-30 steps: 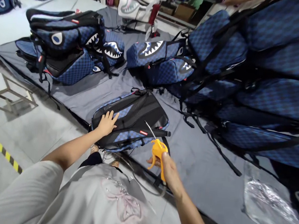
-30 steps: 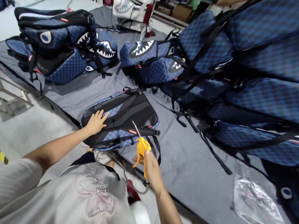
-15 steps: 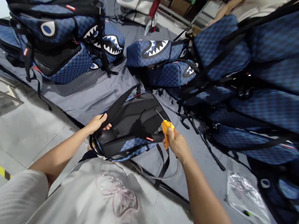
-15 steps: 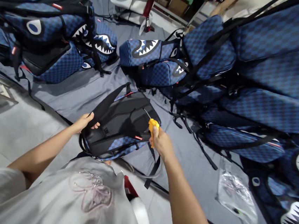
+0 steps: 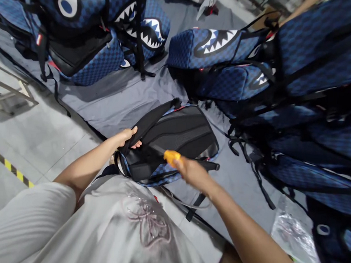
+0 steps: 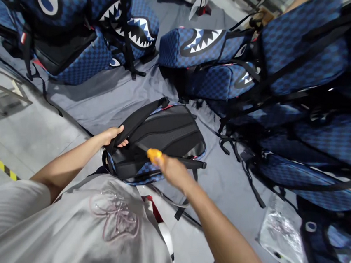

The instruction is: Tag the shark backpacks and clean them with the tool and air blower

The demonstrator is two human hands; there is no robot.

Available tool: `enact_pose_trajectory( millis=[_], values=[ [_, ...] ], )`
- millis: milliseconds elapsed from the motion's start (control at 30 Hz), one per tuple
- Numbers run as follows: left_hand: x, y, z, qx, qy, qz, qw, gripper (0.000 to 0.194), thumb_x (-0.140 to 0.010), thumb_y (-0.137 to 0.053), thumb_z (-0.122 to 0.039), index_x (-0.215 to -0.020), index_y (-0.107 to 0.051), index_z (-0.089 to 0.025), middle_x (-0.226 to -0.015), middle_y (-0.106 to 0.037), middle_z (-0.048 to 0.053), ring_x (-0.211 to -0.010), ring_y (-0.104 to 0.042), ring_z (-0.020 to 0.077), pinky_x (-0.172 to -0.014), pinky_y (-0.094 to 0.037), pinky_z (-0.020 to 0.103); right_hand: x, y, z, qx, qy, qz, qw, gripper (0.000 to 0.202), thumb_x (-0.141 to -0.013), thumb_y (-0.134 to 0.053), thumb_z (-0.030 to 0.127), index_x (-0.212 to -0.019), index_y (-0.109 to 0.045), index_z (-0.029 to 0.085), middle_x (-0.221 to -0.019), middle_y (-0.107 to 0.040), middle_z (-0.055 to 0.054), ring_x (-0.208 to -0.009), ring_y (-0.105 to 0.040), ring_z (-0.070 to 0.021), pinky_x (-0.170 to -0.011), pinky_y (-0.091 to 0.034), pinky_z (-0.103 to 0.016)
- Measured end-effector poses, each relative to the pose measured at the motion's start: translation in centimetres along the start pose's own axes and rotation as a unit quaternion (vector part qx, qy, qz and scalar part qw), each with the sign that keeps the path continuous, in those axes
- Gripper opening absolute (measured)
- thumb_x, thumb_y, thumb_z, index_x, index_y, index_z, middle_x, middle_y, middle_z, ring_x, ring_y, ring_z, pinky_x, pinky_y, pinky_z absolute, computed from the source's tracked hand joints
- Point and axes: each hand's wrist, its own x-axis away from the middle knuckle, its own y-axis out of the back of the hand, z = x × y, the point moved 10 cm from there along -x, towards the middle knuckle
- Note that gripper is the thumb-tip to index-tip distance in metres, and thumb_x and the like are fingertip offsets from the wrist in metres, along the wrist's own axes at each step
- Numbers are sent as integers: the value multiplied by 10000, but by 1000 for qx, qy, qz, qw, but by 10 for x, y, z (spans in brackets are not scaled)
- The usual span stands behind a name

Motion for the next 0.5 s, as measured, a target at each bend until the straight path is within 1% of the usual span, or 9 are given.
enact_pose_trajectory(
  millis=[100, 200, 267, 333, 367, 400, 433, 467, 500],
  values=[
    [-2, 1, -3, -43, -7, -14, 999, 607, -1029, -223, -486, -827, -654, -109, -703, -715, 150, -577, -670, 193, -568, -555, 288, -8, 16, 8, 7, -24, -37, 999, 514, -1040, -262, 487, -1175, -644, 170, -897, -733, -101, -818, -678, -219, -665, -442, -265],
    [3, -2, -10, -106, -54, -60, 991, 544, -1029, -245, -469, -1053, -649, -105, -720, -706, 127, -590, -651, 196, -600, -540, 301, -16, 38, 12, 48, -29, -73, 996, 516, -1040, -256, 488, -1244, -596, 158, -968, -730, -125, -879, -685, -241, -661, -423, -269],
    [13, -10, -13, -146, -103, -98, 979, 479, -1017, -331, -467, -1246, -593, -138, -862, -716, 128, -741, -673, 218, -708, -536, 323, -14, 51, 1, 69, -61, -97, 991, 517, -1043, -242, 467, -1230, -591, 134, -978, -726, -147, -894, -686, -253, -657, -415, -274],
    [28, -24, -15, -222, -167, -146, 950, 480, -975, -489, -444, -1406, -502, -232, -1104, -674, 138, -1005, -640, 262, -880, -490, 368, -9, 49, -9, 70, -51, -70, 994, 497, -1041, -255, 459, -1182, -613, 145, -979, -728, -138, -900, -686, -250, -667, -417, -274],
    [37, -34, -18, -293, -204, -175, 917, 546, -945, -559, -431, -1460, -448, -291, -1200, -627, 141, -1112, -589, 289, -947, -449, 398, -4, 43, -14, 67, -37, -41, 996, 487, -1035, -275, 471, -1162, -625, 156, -979, -730, -129, -896, -687, -248, -669, -420, -274],
    [45, -46, -20, -381, -238, -203, 870, 619, -919, -606, -425, -1496, -395, -344, -1258, -581, 147, -1174, -538, 314, -982, -413, 429, 2, 39, -21, 65, -36, -24, 997, 492, -1031, -282, 482, -1155, -632, 159, -972, -731, -127, -879, -688, -247, -664, -424, -276],
    [52, -58, -21, -471, -265, -227, 810, 671, -905, -626, -431, -1516, -352, -380, -1276, -549, 157, -1191, -507, 336, -985, -395, 456, 10, 39, -32, 64, -59, -31, 996, 513, -1029, -272, 492, -1164, -631, 152, -956, -730, -133, -849, -689, -248, -652, -427, -281],
    [56, -70, -21, -550, -282, -244, 747, 696, -901, -625, -450, -1526, -322, -400, -1268, -534, 168, -1177, -497, 349, -965, -395, 471, 20, 42, -45, 62, -98, -58, 992, 544, -1030, -247, 499, -1185, -622, 137, -933, -727, -142, -811, -689, -249, -636, -430, -287],
    [58, -79, -19, -607, -289, -252, 696, 708, -900, -616, -475, -1532, -304, -408, -1259, -527, 175, -1154, -498, 354, -939, -402, 473, 31, 44, -56, 59, -134, -86, 985, 571, -1031, -220, 501, -1207, -611, 123, -905, -725, -147, -776, -686, -247, -623, -433, -290]
  ],
)
